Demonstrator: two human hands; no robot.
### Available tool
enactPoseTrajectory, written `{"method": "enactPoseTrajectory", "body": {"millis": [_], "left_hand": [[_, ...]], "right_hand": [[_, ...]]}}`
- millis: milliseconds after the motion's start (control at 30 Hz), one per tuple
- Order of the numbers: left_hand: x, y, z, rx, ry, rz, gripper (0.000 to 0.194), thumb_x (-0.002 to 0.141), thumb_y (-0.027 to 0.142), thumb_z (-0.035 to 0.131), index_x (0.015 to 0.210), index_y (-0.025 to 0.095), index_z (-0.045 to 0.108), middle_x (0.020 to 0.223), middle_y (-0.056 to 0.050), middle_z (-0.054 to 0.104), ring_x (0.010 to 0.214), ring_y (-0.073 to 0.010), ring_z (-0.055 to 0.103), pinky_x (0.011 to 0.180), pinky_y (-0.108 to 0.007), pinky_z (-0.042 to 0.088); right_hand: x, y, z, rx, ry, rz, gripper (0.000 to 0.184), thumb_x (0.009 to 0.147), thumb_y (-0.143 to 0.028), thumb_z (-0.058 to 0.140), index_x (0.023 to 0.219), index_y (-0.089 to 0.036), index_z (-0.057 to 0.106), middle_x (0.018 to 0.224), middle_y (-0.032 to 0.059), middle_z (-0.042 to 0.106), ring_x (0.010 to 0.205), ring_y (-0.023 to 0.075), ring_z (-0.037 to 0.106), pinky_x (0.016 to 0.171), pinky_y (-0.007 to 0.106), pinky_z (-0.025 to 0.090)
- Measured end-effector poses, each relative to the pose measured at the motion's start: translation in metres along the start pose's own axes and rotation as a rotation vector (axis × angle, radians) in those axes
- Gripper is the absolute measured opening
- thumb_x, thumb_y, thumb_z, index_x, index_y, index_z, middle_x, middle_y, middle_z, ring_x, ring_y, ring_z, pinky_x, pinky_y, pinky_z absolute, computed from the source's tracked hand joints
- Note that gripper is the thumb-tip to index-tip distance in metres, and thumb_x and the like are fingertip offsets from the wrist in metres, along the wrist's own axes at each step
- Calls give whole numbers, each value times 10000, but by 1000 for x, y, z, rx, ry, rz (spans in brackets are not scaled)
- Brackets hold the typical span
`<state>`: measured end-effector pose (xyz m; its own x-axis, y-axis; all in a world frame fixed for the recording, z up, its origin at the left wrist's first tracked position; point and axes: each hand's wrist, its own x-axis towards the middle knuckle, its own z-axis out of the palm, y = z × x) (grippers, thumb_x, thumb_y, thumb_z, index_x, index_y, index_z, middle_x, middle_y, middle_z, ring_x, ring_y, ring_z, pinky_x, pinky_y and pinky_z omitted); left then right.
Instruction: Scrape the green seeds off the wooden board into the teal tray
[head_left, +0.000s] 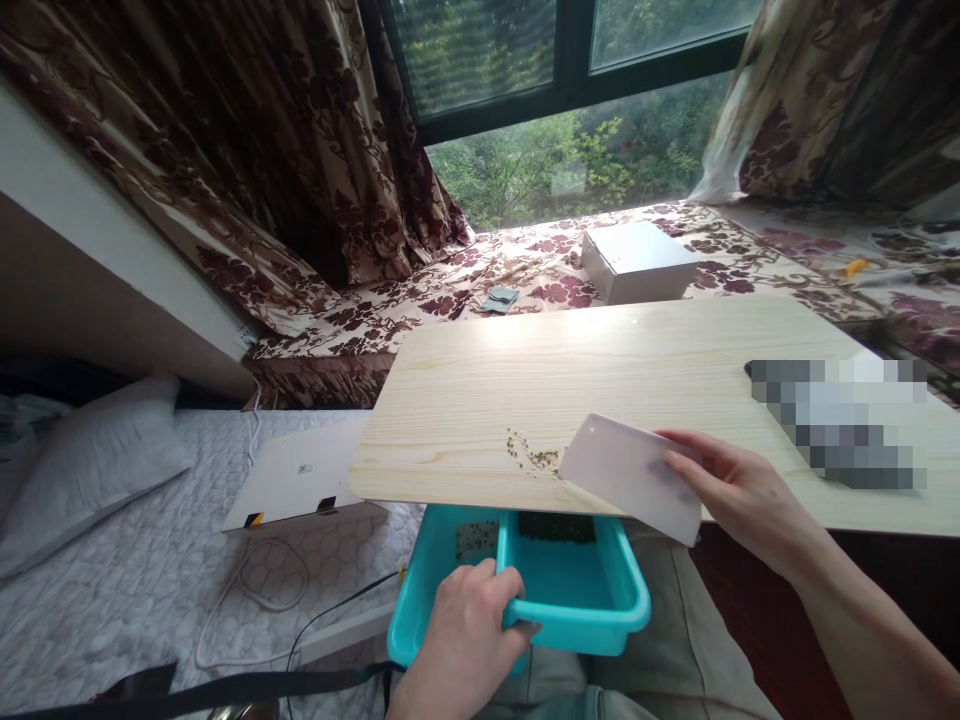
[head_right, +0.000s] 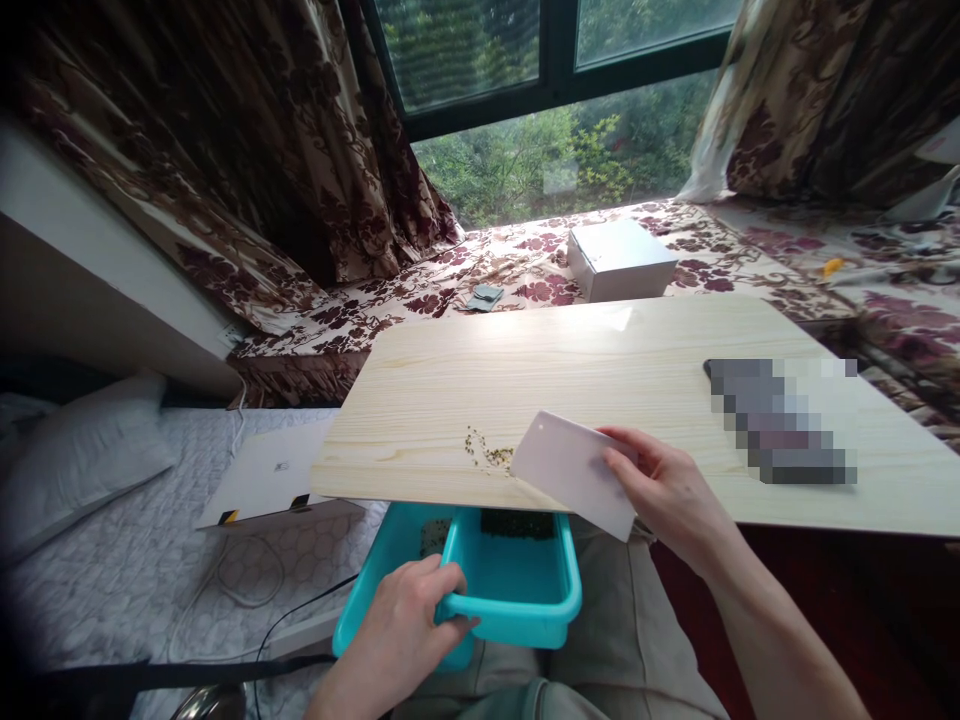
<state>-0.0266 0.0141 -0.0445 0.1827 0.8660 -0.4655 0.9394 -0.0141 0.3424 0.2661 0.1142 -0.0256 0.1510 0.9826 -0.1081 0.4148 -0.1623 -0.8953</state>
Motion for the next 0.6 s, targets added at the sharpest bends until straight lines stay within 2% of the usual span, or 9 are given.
{"method": "enactPoseTrajectory", "body": {"millis": [133,300,600], "left_hand": [[-1,2,-2,-2,4,-3,75,899,277,755,912,261,682,965,19,690,973,-214,646,807,-298,406],[-2,2,-2,-4,1,-5,72,902,278,755,908,262,685,962,23,690,966,-207,647,803,-298,405],[-1,-1,1,3,13,4,84,892,276,760,903,258,679,964,17,692,964,-213,652,792,-299,403]], "right_hand": [[-1,1,-1,-26,36,15,432,689,-497,675,985,-215,814,832,76,808,646,240,694,497,319,528],[3,1,-1,-26,71,-39,391,716,-471,697,995,-229,824,856,70,817,669,242,716,510,313,544],[4,0,1,-31,28,0,442,723,-493,677,1029,-207,817,906,90,816,739,264,734,556,335,575]]}}
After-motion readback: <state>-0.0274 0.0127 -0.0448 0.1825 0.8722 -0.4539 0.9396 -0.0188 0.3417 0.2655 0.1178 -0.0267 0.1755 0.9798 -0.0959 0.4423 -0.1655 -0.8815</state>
